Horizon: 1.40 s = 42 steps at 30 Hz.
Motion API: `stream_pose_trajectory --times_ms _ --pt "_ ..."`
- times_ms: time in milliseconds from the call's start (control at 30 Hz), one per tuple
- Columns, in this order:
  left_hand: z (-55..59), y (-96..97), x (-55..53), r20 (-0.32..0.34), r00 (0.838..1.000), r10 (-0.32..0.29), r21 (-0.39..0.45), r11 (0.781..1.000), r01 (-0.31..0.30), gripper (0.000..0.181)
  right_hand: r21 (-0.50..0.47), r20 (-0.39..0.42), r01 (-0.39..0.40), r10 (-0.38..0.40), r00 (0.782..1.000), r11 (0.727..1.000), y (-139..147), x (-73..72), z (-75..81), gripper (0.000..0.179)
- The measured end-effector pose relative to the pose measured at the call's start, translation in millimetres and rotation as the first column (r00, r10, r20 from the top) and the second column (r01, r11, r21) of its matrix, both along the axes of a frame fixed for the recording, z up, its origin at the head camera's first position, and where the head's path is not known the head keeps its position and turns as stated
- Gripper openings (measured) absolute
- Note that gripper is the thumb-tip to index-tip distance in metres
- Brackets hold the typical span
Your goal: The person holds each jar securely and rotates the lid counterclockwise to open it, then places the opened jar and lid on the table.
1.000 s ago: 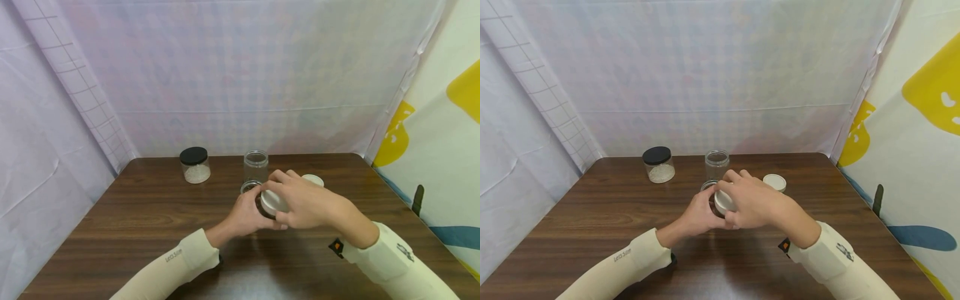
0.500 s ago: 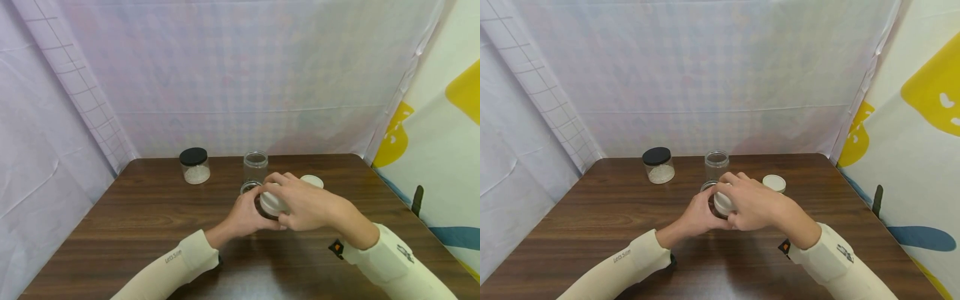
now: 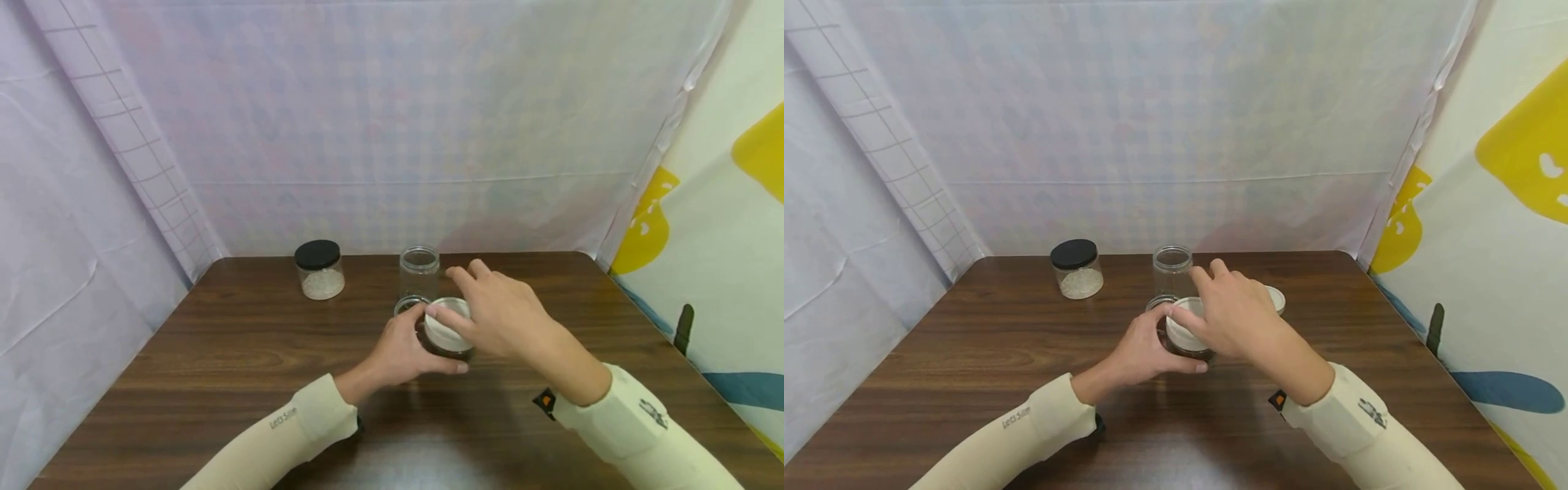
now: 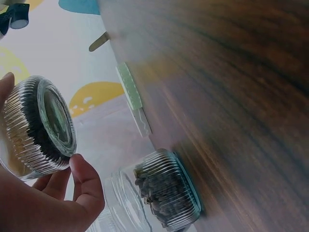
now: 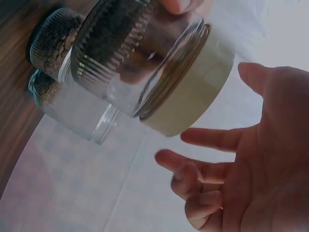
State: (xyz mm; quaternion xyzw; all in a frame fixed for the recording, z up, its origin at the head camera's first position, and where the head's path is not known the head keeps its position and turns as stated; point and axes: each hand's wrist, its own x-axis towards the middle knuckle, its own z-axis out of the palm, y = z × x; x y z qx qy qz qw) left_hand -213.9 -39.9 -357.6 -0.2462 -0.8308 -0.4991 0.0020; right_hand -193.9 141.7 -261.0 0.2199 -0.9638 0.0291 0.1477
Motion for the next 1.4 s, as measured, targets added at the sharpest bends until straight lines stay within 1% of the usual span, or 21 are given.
stream_pose_trajectory --times_ms 100,167,267,333,400,500,633,733,833,933,1033,1100,1200,1300,1333,1400 --pt "0.9 0.2 0.0 -0.026 1.0 0.012 -0.01 1.0 -0.013 0.075 0.017 0.027 -0.018 0.018 0.999 1.0 -1.5 0.4 -2.1 0.077" --pt "0.6 0.0 0.0 -0.042 0.999 0.01 -0.02 1.0 -0.011 0.074 0.032 0.035 -0.059 0.058 0.998 0.998 -1.7 0.8 -4.1 0.077" --pt "-0.9 -0.4 0.0 -0.042 0.999 -0.007 -0.026 1.0 0.006 0.073 0.063 0.02 -0.129 0.128 0.992 0.99 -1.0 0.8 -6.9 0.073" --pt "-2.2 -0.6 0.0 -0.038 0.999 -0.011 -0.028 1.0 0.01 0.075 0.077 0.006 -0.175 0.175 0.985 0.982 0.1 0.2 -8.5 0.068" --pt "-2.9 -0.5 -0.1 -0.032 0.999 -0.01 -0.026 1.0 0.009 0.079 0.083 -0.011 -0.2 0.202 0.979 0.976 0.9 -0.4 -9.3 0.063" --pt "-2.8 -0.1 -0.1 -0.037 0.999 0.002 -0.038 0.999 -0.004 0.087 0.074 -0.031 -0.239 0.241 0.97 0.968 2.1 -0.7 -9.2 0.056" --pt "-1.1 0.5 0.5 -0.037 0.999 0.03 -0.051 0.998 -0.032 0.092 0.056 -0.039 -0.308 0.31 0.95 0.95 4.1 0.3 -6.8 0.049" --pt "-0.2 0.4 1.0 -0.034 0.998 0.044 -0.05 0.998 -0.045 0.094 0.039 -0.01 -0.351 0.351 0.936 0.936 6.1 1.1 -4.9 0.046" --pt "0.0 0.1 1.3 -0.034 0.999 0.038 -0.049 0.998 -0.039 0.098 0.023 0.045 -0.374 0.373 0.927 0.927 8.0 1.8 -3.1 0.051" --pt "-0.4 0.0 1.2 -0.031 0.999 0.025 -0.05 0.998 -0.026 0.099 0.002 0.101 -0.398 0.395 0.913 0.918 9.0 2.2 -1.9 0.057" --pt "-1.0 0.3 0.7 -0.028 0.999 0.016 -0.047 0.999 -0.018 0.097 -0.017 0.121 -0.428 0.427 0.896 0.904 8.7 2.5 -1.5 0.06" --pt "-1.3 0.8 0.2 -0.03 0.999 0.014 -0.04 0.999 -0.016 0.095 -0.022 0.123 -0.439 0.439 0.89 0.898 8.5 2.8 -1.0 0.062" --pt "-1.8 1.1 -0.4 -0.031 0.999 0.014 -0.034 0.999 -0.015 0.095 -0.026 0.135 -0.441 0.44 0.888 0.897 8.8 3.5 0.2 0.063" --pt "-2.2 0.9 -0.9 -0.035 0.999 0.01 -0.036 0.999 -0.011 0.096 -0.031 0.144 -0.422 0.421 0.895 0.906 9.9 5.1 2.6 0.061" --pt "-2.2 1.0 -1.0 -0.034 0.999 0.007 -0.034 0.999 -0.008 0.094 -0.029 0.132 -0.408 0.408 0.903 0.913 10.0 5.5 3.1 0.059" --pt "-1.9 1.1 -0.7 -0.029 1.0 -0.003 -0.033 0.999 0.002 0.091 -0.018 0.097 -0.351 0.351 0.931 0.936 9.1 5.9 3.9 0.058"
